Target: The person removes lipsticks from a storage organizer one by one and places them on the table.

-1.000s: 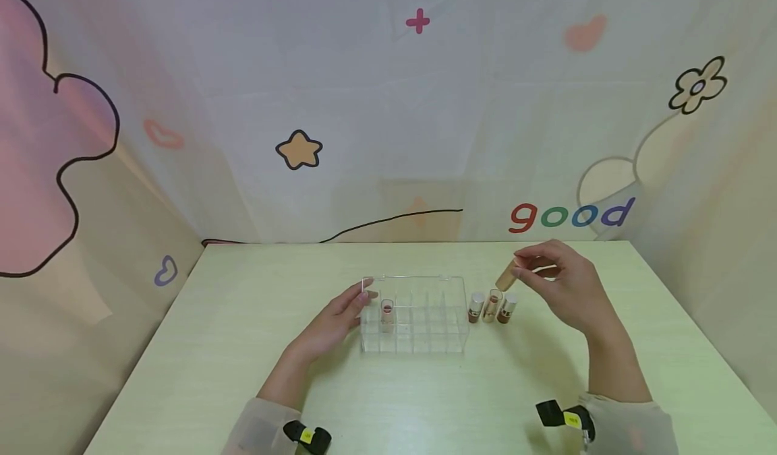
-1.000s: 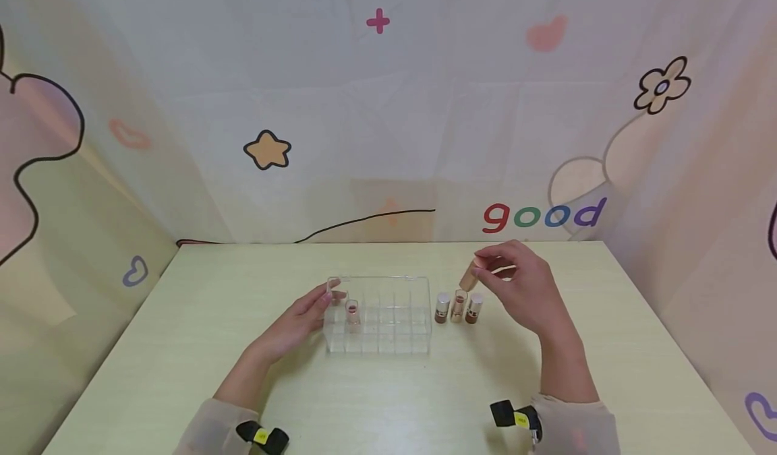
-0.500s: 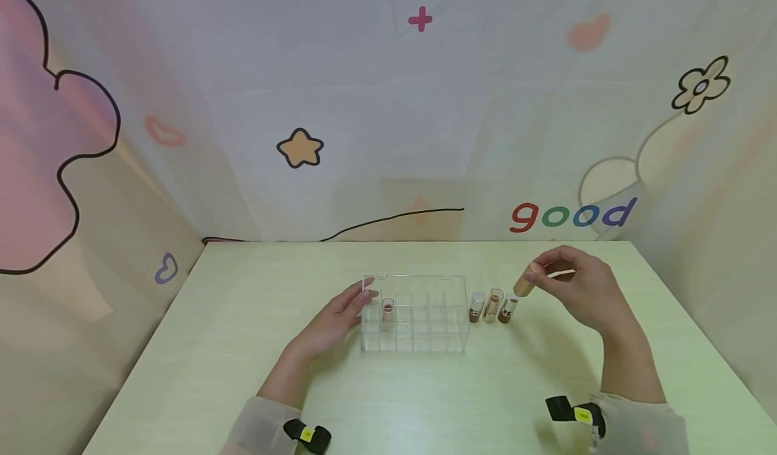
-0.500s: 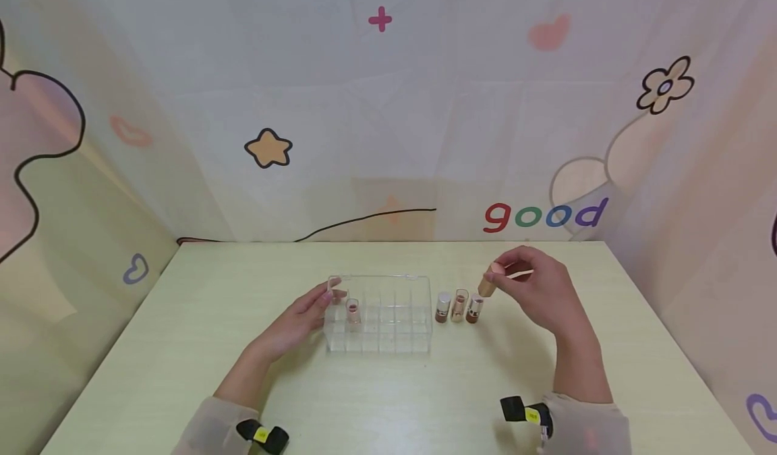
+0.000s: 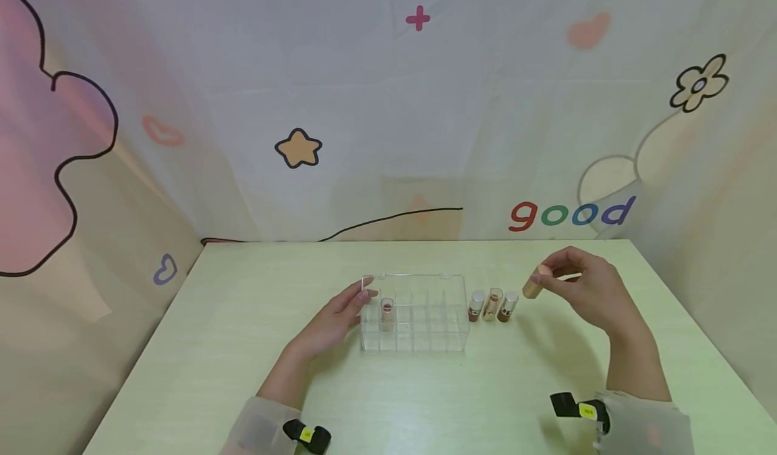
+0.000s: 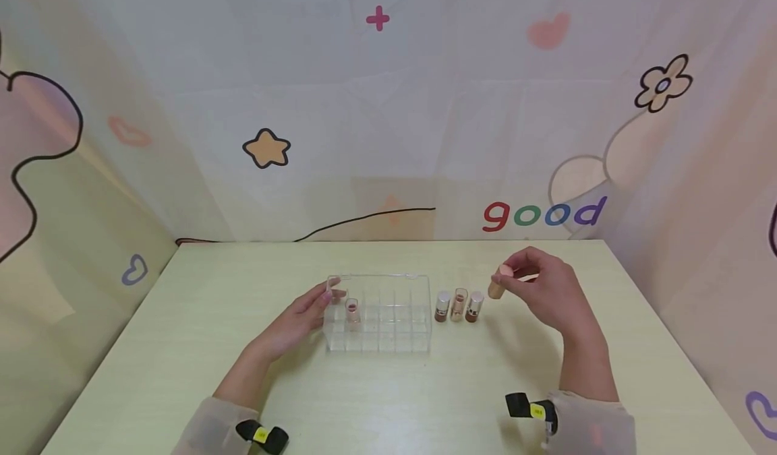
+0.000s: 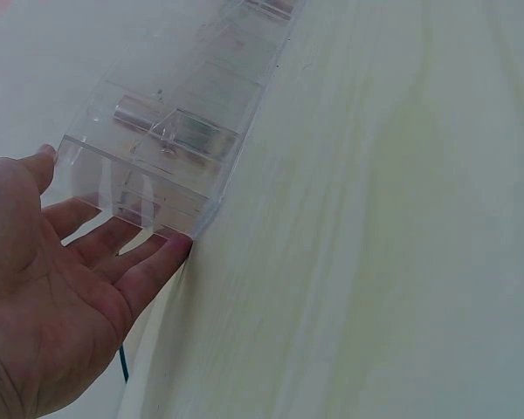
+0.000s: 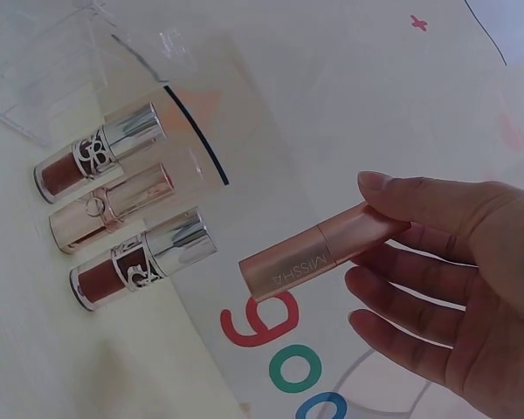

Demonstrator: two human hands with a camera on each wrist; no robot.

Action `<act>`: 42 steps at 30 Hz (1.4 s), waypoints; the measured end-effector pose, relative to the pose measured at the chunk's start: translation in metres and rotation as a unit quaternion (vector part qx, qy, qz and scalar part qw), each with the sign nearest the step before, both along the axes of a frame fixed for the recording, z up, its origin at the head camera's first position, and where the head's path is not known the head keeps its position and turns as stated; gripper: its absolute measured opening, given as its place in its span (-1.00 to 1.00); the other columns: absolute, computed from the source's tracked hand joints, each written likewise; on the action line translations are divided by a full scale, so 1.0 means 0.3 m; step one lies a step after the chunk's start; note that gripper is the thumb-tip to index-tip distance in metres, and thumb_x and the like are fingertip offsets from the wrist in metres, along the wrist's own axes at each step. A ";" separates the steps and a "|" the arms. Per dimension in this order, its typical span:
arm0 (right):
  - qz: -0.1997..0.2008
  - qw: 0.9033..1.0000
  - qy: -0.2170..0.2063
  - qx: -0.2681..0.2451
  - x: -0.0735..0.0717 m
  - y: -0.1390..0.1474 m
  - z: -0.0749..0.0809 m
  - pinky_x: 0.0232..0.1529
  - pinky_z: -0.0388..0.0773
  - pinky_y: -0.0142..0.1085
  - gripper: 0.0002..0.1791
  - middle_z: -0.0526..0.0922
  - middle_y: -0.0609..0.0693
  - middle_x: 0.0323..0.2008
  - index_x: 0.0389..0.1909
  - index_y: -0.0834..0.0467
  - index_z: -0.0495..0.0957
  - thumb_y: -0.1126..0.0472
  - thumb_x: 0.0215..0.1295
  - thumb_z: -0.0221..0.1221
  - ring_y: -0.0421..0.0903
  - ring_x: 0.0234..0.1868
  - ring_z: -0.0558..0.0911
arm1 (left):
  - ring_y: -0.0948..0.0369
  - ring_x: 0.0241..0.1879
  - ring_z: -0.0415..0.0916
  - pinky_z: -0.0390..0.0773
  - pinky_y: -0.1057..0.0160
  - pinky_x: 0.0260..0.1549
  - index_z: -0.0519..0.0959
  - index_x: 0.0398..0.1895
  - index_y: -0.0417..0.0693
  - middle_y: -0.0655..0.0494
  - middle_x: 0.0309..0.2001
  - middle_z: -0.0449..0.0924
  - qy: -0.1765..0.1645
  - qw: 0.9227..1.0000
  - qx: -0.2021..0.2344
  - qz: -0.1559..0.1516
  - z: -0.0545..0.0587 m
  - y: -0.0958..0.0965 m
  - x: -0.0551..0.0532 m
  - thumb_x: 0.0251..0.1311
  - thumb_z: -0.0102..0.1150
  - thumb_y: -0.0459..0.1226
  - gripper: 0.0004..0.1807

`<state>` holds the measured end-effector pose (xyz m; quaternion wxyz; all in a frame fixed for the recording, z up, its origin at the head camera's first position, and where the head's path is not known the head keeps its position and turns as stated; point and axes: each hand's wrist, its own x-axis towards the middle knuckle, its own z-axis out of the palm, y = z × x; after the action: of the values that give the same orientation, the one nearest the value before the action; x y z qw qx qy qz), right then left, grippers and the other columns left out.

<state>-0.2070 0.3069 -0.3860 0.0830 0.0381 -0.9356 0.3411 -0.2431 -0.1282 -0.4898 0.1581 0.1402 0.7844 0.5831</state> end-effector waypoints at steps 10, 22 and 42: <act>0.023 0.999 -0.039 -0.007 -0.012 0.011 -0.027 -0.17 0.58 -0.25 -0.66 0.74 0.06 -0.13 -0.08 0.11 0.64 -0.10 0.41 0.32 0.02 -0.07 0.65 | 0.01 0.59 0.19 0.38 -0.11 0.49 0.16 0.64 0.26 0.06 0.50 0.40 0.003 1.000 0.003 -0.003 -0.002 0.000 0.002 0.62 -0.18 0.13 -0.38; 0.043 0.994 -0.096 -0.008 -0.031 0.016 -0.066 -0.15 0.59 -0.25 -0.72 0.72 0.06 -0.09 -0.10 0.09 0.62 -0.02 0.39 0.35 0.04 -0.04 0.67 | 0.04 0.59 0.19 0.40 -0.08 0.48 0.15 0.64 0.28 0.13 0.49 0.41 0.004 1.000 -0.005 0.001 0.000 -0.001 0.007 0.62 -0.18 0.13 -0.38; 0.063 0.988 -0.140 -0.009 -0.050 0.017 -0.118 -0.10 0.59 -0.21 -0.76 0.73 0.04 -0.08 -0.11 0.11 0.62 0.04 0.40 0.35 -0.01 -0.04 0.69 | 0.06 0.59 0.20 0.42 -0.06 0.47 0.16 0.63 0.35 0.14 0.49 0.41 0.009 1.000 -0.009 -0.003 0.000 -0.003 0.001 0.60 -0.18 0.18 -0.38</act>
<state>-0.2221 0.3122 -0.4215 -0.0699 0.0477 -0.9308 0.3557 -0.2429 -0.1290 -0.4898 0.1542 0.1462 0.7903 0.5746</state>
